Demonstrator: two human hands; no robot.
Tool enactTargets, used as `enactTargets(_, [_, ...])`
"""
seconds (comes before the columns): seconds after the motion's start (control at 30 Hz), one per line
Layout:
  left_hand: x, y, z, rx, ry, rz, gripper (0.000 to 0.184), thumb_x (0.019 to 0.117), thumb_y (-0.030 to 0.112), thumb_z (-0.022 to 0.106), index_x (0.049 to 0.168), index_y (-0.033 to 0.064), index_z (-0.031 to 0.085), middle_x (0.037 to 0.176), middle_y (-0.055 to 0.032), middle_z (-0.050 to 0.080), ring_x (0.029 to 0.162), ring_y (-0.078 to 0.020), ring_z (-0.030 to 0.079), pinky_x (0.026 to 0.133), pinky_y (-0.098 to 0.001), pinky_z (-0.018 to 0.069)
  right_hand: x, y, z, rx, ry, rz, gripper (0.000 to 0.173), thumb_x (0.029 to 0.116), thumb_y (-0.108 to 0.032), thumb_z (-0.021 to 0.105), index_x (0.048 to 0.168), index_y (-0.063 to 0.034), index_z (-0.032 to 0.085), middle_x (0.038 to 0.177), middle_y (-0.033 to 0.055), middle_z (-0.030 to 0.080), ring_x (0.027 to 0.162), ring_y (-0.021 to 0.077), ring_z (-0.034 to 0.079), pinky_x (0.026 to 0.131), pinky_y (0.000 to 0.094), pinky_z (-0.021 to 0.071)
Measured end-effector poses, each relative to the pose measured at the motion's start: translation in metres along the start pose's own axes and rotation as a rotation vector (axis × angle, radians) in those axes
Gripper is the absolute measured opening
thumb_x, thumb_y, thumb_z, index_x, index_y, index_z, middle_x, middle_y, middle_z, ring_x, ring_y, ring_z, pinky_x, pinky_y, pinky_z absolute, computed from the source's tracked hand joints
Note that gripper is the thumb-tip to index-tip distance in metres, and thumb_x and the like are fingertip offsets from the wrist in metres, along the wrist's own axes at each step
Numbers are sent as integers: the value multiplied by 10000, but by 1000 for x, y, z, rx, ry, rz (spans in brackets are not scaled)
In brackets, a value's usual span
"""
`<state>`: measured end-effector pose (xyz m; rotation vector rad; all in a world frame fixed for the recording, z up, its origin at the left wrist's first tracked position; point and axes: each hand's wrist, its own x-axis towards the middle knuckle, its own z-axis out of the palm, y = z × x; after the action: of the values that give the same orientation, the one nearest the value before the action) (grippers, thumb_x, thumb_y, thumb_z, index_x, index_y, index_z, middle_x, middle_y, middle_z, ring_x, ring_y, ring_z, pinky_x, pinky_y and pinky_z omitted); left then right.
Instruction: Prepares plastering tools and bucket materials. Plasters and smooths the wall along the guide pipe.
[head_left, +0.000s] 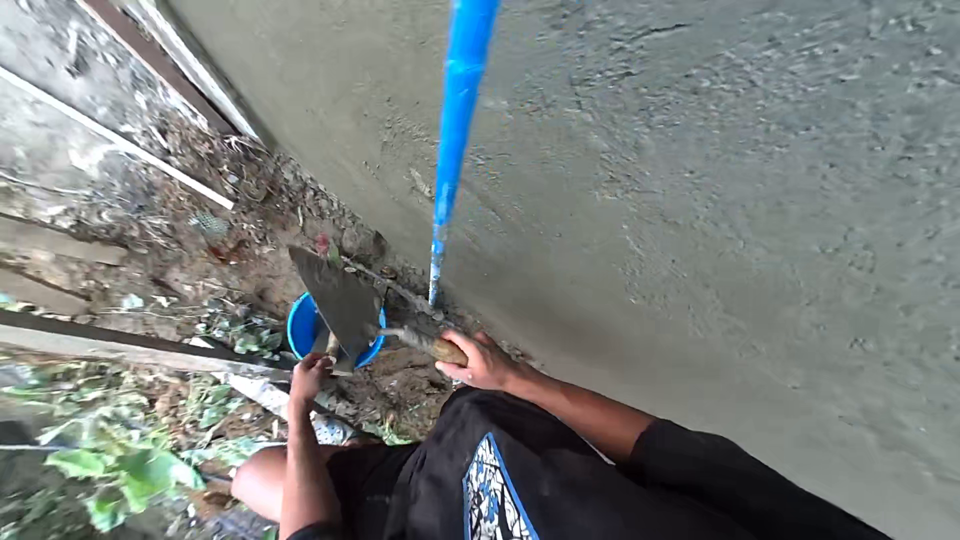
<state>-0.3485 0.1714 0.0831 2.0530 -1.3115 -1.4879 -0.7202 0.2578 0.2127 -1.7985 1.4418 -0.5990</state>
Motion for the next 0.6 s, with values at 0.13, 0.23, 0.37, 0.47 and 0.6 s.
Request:
enactTargets(0.13, [-24,28,39,-6,-29,-27,351,1083,159,462,1331,-66,567,1209,-236,667,1016,-271,692,911,-433,563,-13,45,-12,-84,-353,246,520,995,-374,608,1411,-63,575,1178,237,689,1114,394,667,987,566,506])
enactTargets(0.23, [-40,56,67,9,-71,-55,341,1081,163,465,1316,-57,578,1207,-220,669,1013,-250,688,908,-421,561,-33,76,-17,-112,-386,281,500,984,-386,609,1381,-82,601,1169,232,693,1105,397,672,965,576,516])
enactTargets(0.37, [-31,104,87,78,43,-52,316,1065,142,491,1265,-64,623,1145,-230,681,976,-270,673,911,-451,546,-61,100,-30,-98,-394,361,495,983,-390,608,1381,-96,606,1185,219,696,1120,386,672,972,580,515])
enactTargets(0.47, [-6,138,88,-9,249,-31,326,1050,179,517,1239,-52,649,1146,-245,688,1002,-326,677,932,-517,530,-82,110,-43,-152,-437,468,504,1003,-401,583,1414,-109,584,1228,222,681,1159,391,656,993,587,506])
enactTargets(0.6, [10,205,105,-215,200,83,325,1055,149,478,1294,-28,610,1167,-192,678,923,-202,656,858,-394,539,-107,133,-54,-193,-467,570,475,1005,-389,587,1388,-108,608,1256,213,676,1188,385,645,1021,588,495])
